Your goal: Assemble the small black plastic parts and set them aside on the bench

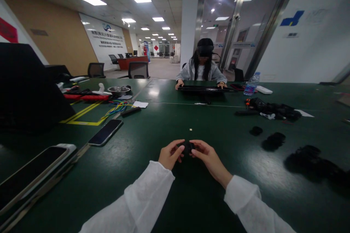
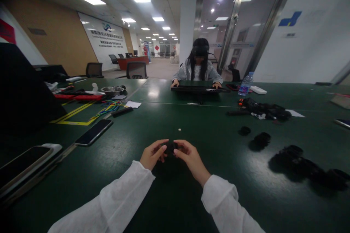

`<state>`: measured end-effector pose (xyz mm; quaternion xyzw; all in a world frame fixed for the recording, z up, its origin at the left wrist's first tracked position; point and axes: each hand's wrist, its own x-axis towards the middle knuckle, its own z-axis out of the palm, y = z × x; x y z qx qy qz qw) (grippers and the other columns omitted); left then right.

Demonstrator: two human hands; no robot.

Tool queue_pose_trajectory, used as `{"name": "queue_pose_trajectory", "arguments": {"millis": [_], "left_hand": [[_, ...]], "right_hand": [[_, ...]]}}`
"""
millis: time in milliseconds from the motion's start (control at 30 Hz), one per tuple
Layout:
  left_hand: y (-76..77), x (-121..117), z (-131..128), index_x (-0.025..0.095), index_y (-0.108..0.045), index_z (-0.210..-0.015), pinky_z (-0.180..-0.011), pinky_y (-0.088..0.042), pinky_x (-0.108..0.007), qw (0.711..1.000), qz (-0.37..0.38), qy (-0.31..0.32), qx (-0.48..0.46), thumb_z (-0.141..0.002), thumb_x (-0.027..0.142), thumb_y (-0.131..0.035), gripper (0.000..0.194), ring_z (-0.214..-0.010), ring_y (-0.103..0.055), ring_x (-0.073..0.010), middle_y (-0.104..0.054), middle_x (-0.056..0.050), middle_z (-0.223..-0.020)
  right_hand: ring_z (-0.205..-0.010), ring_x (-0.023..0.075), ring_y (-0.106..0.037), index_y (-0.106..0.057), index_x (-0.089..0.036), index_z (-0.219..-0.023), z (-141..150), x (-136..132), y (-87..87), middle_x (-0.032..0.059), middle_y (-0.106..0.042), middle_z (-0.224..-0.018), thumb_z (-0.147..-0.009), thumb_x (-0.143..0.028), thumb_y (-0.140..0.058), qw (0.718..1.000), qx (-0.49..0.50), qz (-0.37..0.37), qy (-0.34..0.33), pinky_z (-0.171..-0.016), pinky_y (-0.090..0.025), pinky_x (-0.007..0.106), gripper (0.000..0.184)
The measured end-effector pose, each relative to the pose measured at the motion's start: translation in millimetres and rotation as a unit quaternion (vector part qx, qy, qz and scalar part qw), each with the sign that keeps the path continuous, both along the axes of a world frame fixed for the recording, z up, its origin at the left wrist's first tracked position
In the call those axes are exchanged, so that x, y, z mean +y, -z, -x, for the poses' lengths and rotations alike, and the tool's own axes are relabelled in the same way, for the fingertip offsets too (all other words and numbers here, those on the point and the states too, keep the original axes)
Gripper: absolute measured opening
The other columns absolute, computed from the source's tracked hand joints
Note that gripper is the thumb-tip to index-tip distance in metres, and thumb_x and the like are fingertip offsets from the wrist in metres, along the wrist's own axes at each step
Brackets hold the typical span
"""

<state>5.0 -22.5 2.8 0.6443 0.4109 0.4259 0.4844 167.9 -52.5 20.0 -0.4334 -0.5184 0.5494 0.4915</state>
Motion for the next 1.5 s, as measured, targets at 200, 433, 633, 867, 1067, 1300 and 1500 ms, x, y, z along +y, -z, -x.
{"name": "queue_pose_trajectory", "arguments": {"millis": [200,433,633,867,1067,1300,1500], "left_hand": [[3.8,-0.4,0.8,0.021,-0.045,-0.111,-0.051,-0.048,-0.023,0.998,-0.053,0.035,-0.01,-0.07,0.023,-0.055,0.042,-0.054,-0.054,-0.009,-0.05,0.002,-0.07],[-1.8,-3.4,1.2,0.016,-0.046,-0.1,-0.051,-0.047,-0.024,0.999,-0.029,0.015,0.03,-0.071,0.028,-0.055,0.032,-0.051,-0.054,-0.0102,-0.053,0.002,-0.067],[-2.3,-2.2,0.0,0.016,-0.045,-0.075,-0.046,-0.043,-0.02,1.0,0.002,-0.001,0.015,-0.069,0.041,-0.055,0.028,-0.05,-0.053,-0.0094,-0.051,0.003,-0.063],[2.7,0.0,1.1,0.015,-0.046,-0.061,-0.045,-0.039,-0.02,0.998,-0.011,-0.013,0.058,-0.073,0.048,-0.045,0.035,-0.049,-0.053,-0.0113,-0.05,0.002,-0.053],[-2.9,-3.3,1.7,0.014,-0.051,-0.07,-0.048,-0.039,-0.02,0.998,-0.023,0.044,0.033,-0.074,0.04,-0.046,0.027,-0.053,-0.054,-0.0117,-0.054,0.0,-0.059],[2.7,-1.5,0.4,0.015,-0.051,-0.068,-0.049,-0.04,-0.02,0.994,-0.072,0.045,0.068,-0.075,0.035,-0.047,0.022,-0.055,-0.053,-0.0107,-0.052,0.001,-0.063],[-3.5,-3.4,1.0,0.015,-0.049,-0.067,-0.049,-0.04,-0.021,0.992,-0.083,0.003,0.099,-0.074,0.037,-0.049,0.023,-0.057,-0.052,-0.0109,-0.051,0.0,-0.066]], "right_hand": [[-0.078,0.0136,-0.054,-0.053,-0.023,-0.096,-1.1,1.9,1.7,0.0025,-0.056,-0.093,-0.067,-0.027,-0.059,0.999,0.028,0.012,0.018,-0.071,-0.043,0.031,0.03],[-0.082,0.0149,-0.053,-0.054,-0.024,-0.095,-1.3,1.7,1.8,0.0024,-0.054,-0.096,-0.065,-0.026,-0.06,0.999,0.029,0.009,0.014,-0.074,-0.042,0.032,0.031],[-0.082,0.014,-0.053,-0.053,-0.024,-0.093,0.3,-0.7,-1.1,0.0011,-0.055,-0.095,-0.064,-0.023,-0.062,1.0,0.021,0.002,-0.001,-0.074,-0.041,0.03,0.03],[-0.085,0.0166,-0.053,-0.054,-0.023,-0.09,1.6,-3.5,-6.1,0.0008,-0.057,-0.09,-0.062,-0.026,-0.064,1.0,-0.011,0.003,-0.016,-0.079,-0.04,0.034,0.03],[-0.073,0.0127,-0.053,-0.054,-0.022,-0.092,0.5,-1.2,-2.8,0.0012,-0.056,-0.088,-0.066,-0.03,-0.06,1.0,0.018,0.008,0.017,-0.07,-0.042,0.03,0.028],[-0.069,0.0116,-0.053,-0.055,-0.022,-0.091,-0.7,0.1,-1.9,0.0005,-0.056,-0.083,-0.066,-0.034,-0.059,0.999,0.044,0.016,0.017,-0.067,-0.042,0.029,0.028],[-0.066,0.01,-0.052,-0.054,-0.021,-0.09,0.6,0.6,-0.5,0.0004,-0.055,-0.084,-0.068,-0.032,-0.058,0.999,0.041,0.014,0.013,-0.064,-0.041,0.027,0.025]]}}
